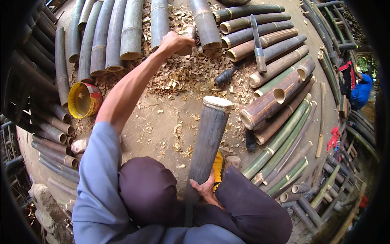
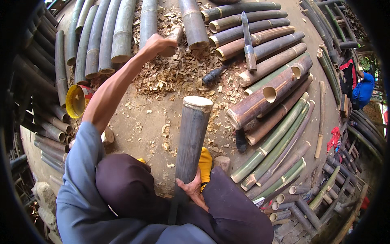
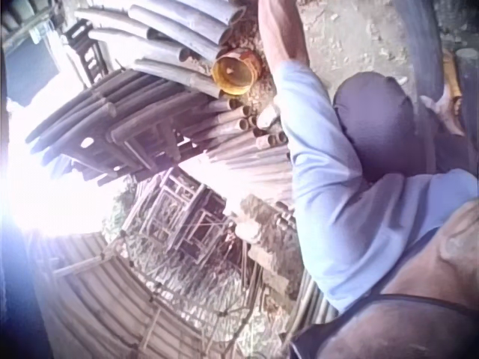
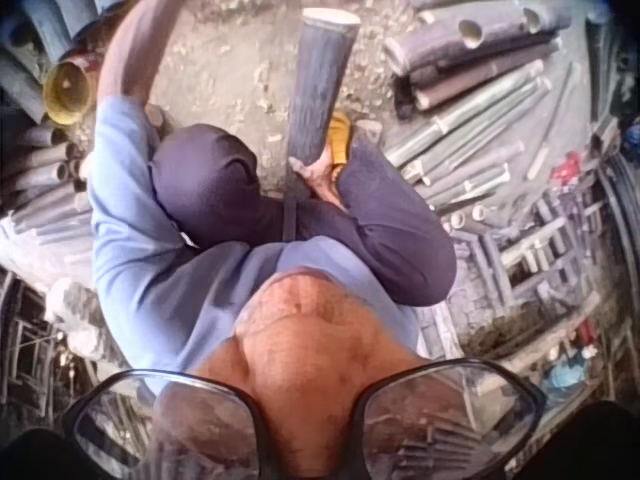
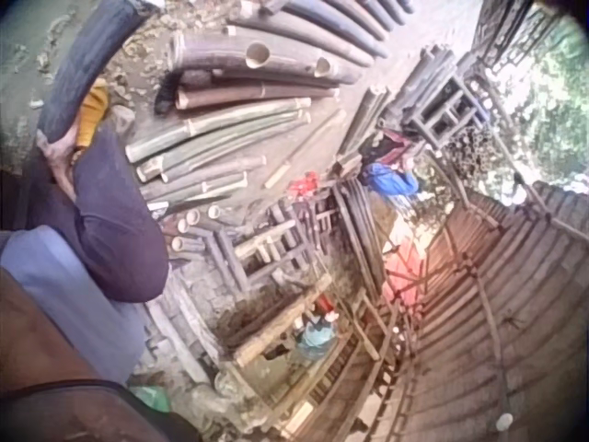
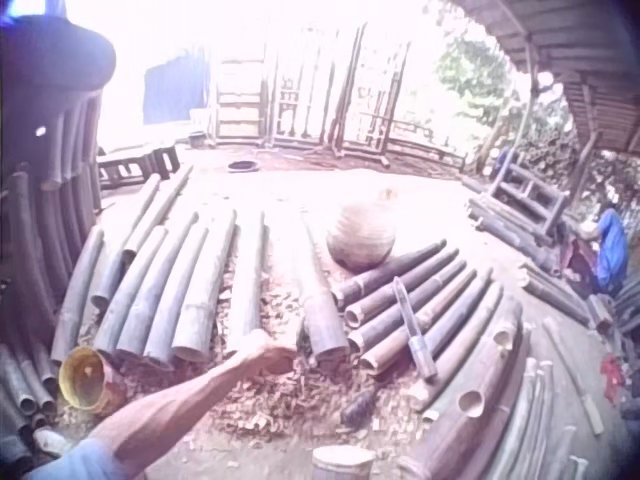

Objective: The person sorts through bamboo poles on the ground, picks up a specific piece, and uses a blade to carve or notch the end by striking it with another piece of wood.

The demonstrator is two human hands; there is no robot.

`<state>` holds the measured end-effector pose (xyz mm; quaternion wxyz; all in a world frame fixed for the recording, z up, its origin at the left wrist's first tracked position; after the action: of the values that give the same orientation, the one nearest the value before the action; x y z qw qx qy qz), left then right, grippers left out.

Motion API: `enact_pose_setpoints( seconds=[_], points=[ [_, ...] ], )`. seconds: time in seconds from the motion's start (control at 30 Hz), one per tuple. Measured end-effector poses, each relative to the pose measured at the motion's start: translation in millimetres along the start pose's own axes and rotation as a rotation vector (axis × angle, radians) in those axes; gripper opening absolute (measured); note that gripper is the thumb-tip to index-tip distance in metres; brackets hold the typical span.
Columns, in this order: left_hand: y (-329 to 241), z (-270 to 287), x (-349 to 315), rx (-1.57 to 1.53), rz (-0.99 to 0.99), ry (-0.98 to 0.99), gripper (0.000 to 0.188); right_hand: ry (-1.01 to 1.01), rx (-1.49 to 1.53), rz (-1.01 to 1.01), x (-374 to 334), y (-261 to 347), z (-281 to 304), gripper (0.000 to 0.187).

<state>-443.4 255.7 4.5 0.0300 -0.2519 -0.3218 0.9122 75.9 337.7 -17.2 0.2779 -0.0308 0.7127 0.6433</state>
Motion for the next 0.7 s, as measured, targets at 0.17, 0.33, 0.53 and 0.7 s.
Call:
enact_pose_setpoints(
  seconds=[0.17, 0.33, 0.53, 0.7],
  points=[
    [79, -34, -135, 0.081, -0.131, -0.207, 0.074, 0.025, -0.011, -0.002, 3, 14, -5, 0.097],
    [141, -97, -257, -0.004, -0.052, -0.158, 0.068, 0.044, -0.017, 0.045, 8, 9, -8, 0.09],
    [153, -55, -268, 0.851, -0.155, -0.069, 0.074, 0.049, -0.019, 0.006, 7, 0, -13, 0.096],
    [219, -47, -265, 0.629, -0.298, 0.077, 0.063, 0.036, -0.049, 0.003, 9, 16, -26, 0.097]
  ],
)
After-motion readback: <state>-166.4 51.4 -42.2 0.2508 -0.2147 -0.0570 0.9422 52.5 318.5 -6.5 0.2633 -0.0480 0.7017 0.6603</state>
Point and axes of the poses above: each hand's wrist, its own x-axis towards the middle knuckle, its own z-axis out of the back of the hand, y = z × x, the point moved 4 cm from there along x, towards the middle knuckle, and after that the axes turned 15 degrees about x, right-handed, at the moved point
